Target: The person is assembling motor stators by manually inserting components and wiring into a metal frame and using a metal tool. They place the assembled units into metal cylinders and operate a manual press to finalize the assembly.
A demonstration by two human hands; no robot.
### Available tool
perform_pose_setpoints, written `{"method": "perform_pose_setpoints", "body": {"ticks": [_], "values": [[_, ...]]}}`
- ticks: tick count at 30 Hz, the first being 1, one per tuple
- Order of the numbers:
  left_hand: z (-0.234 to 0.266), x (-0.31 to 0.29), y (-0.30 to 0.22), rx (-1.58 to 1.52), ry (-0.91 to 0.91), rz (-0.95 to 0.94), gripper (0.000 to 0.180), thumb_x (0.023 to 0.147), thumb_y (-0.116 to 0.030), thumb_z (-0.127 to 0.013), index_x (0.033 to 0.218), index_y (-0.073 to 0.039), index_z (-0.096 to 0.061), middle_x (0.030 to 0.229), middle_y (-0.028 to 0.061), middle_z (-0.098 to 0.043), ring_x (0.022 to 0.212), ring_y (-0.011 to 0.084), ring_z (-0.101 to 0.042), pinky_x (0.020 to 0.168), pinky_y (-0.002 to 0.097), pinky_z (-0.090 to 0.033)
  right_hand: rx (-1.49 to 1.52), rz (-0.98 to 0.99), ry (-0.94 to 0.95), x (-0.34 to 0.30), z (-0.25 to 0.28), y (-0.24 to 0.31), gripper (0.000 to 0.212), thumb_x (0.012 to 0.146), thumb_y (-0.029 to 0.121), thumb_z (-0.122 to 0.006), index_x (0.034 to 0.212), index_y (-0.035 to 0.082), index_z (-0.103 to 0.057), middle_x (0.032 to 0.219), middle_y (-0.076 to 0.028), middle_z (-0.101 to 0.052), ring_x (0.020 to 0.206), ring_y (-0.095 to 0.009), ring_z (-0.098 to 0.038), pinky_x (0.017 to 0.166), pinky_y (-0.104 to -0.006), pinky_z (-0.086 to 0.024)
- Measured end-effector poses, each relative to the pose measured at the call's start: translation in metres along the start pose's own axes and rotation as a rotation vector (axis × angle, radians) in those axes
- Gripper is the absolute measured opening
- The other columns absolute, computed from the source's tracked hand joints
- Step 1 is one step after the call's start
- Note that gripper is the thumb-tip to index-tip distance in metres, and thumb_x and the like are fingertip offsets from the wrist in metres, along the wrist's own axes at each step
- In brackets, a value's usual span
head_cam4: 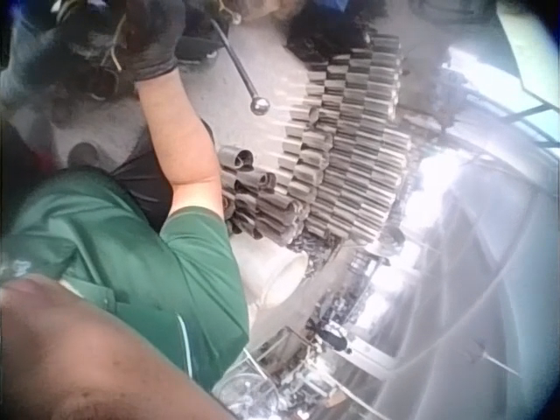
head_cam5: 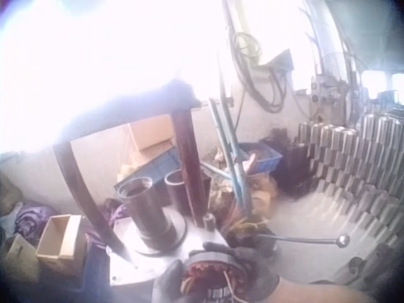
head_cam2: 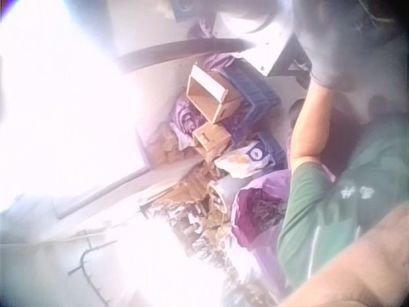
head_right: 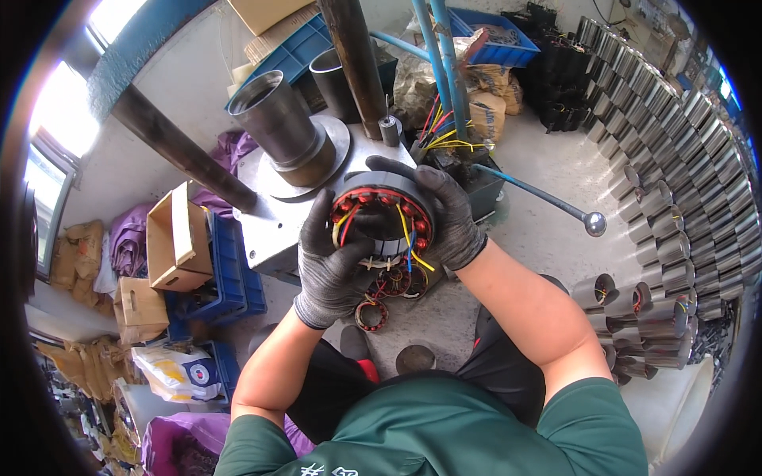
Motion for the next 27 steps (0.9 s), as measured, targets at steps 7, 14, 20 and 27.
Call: {"method": "perform_pose_setpoints", "body": {"ticks": [7, 14, 20, 27], "values": [[0.021, 0.050, -0.077, 0.530, -0.122, -0.256, 0.044, 0.069, -0.007, -0.099, 0.101, -0.016, -0.070, 0.164, 0.0250, -0.033, 0.141, 0.0433, -0.055, 0.110, 0.0459, -0.054, 0.143, 0.053, -0.322, 0.016, 0.062, 0.015, 0.038, 0.100, 0.042, -0.067, 0.112, 0.007, -0.071, 0.114, -0.014, -0.076, 0.106, -0.031, -0.071, 0.101, -0.0470, -0.054], [0.086, 0.113, -0.083, 0.790, -0.228, -0.327, 0.050, 0.065, -0.010, -0.101, 0.102, -0.011, -0.068, 0.152, 0.0158, -0.051, 0.133, 0.0353, -0.057, 0.107, 0.0427, -0.052, -0.068, 0.098, -0.354, 0.001, 0.037, 0.028, 0.031, 0.104, 0.036, -0.066, 0.118, 0.009, -0.068, 0.113, -0.013, -0.075, 0.102, -0.028, -0.074, 0.089, -0.0437, -0.059], [0.110, 0.130, -0.064, 0.769, -0.303, -0.259, 0.044, 0.071, -0.012, -0.098, 0.103, -0.008, -0.068, 0.135, 0.0143, -0.060, 0.119, 0.0298, -0.063, 0.102, 0.0399, -0.053, -0.193, 0.067, -0.334, -0.008, 0.026, 0.033, 0.027, 0.102, 0.027, -0.070, 0.121, 0.008, -0.068, 0.111, -0.012, -0.076, 0.092, -0.026, -0.076, 0.079, -0.0402, -0.062], [0.050, 0.069, -0.052, 0.579, -0.217, -0.175, 0.057, 0.063, -0.003, -0.098, 0.109, -0.013, -0.066, 0.157, 0.0152, -0.045, 0.144, 0.0360, -0.050, 0.119, 0.0458, -0.044, -0.418, -0.010, -0.288, -0.006, 0.033, 0.019, 0.034, 0.106, 0.020, -0.068, 0.138, 0.007, -0.065, 0.121, -0.011, -0.076, 0.105, -0.018, -0.074, 0.087, -0.0333, -0.064]]}}
Point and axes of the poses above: each hand's wrist, its own x-axis towards the middle knuckle, its own z-axis out of the back of the hand, y = z × x, the point moved 10 cm from there along x, towards the middle knuckle
